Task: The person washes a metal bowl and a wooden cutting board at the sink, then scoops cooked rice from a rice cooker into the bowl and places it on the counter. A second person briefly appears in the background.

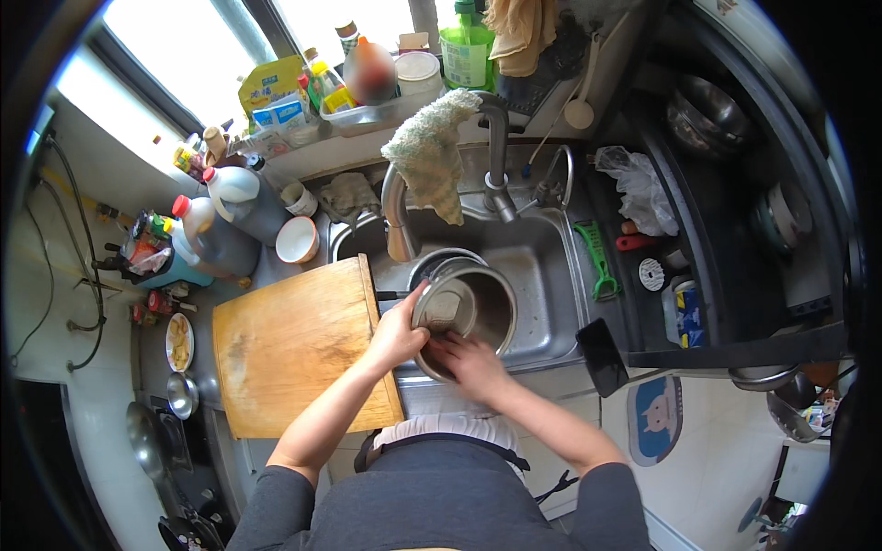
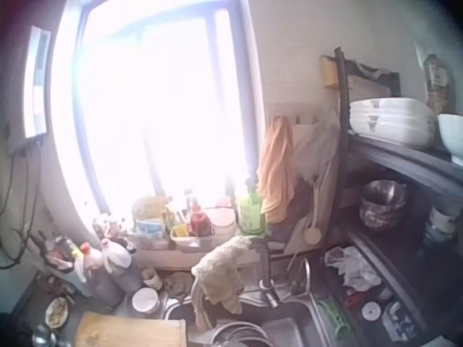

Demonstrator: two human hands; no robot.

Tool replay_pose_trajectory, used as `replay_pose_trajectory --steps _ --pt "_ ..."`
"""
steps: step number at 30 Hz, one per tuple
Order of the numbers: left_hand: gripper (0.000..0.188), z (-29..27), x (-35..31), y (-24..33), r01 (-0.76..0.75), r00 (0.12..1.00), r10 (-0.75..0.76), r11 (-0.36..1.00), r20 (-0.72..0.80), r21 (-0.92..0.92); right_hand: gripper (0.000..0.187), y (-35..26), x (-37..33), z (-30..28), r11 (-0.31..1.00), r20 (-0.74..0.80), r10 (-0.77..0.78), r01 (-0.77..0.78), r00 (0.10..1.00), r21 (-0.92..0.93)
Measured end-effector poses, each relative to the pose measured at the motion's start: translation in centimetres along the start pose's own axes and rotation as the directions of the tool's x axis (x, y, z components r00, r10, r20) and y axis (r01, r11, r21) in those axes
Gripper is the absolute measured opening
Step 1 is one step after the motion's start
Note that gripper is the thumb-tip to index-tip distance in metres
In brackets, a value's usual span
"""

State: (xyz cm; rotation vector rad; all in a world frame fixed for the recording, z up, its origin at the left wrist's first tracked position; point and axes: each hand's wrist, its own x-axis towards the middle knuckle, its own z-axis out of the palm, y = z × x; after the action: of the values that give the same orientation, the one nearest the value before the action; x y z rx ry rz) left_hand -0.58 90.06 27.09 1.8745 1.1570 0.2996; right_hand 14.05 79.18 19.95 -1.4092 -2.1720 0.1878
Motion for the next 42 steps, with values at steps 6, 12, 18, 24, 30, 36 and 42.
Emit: replay_pose_trajectory --steps 6,12,18,24,30,36,42 --pt "0.063 2.7 -0.2 -0.6 -0.025 0.921 0.053 0.997 -0.385 0.078 0.032 0.9 0.3 -1.1 0.996 0.019 0.082 -0.082 0.996 0.045" --pt "0.052 -1.3 0.2 1.6 -0.101 0.990 0.109 0.990 -0.086 0.096 0.056 -2.1 0.8 -3.0 0.948 0.289 -0.015 -0.078 0.957 0.309" --pt "0.051 -2.4 1.9 2.9 -0.180 0.957 0.128 0.966 0.260 0.185 0.032 6.7 1.5 -7.1 0.774 0.503 -0.492 0.622 0.710 -0.121" --pt "0.051 -2.6 4.3 7.0 -0.017 0.760 -0.133 0.974 0.637 0.224 0.034 6.7 8.5 -10.6 0.239 0.503 -0.808 0.951 0.306 -0.196" --pt "0.056 -5.0 4.7 5.5 0.049 0.828 -0.099 0.993 0.551 0.104 0.011 7.3 3.9 -12.4 0.734 0.252 -0.641 0.675 0.725 -0.073" --pt "0.055 -2.5 2.8 2.8 0.111 0.965 -0.063 0.978 0.256 -0.177 0.010 1.8 -3.5 -11.7 0.994 -0.008 -0.104 0.104 0.995 -0.013" --pt "0.054 1.1 0.7 3.5 0.106 0.987 -0.046 0.905 0.154 -0.412 0.040 -6.4 -7.5 -11.2 0.952 -0.215 0.305 -0.301 0.928 0.052"
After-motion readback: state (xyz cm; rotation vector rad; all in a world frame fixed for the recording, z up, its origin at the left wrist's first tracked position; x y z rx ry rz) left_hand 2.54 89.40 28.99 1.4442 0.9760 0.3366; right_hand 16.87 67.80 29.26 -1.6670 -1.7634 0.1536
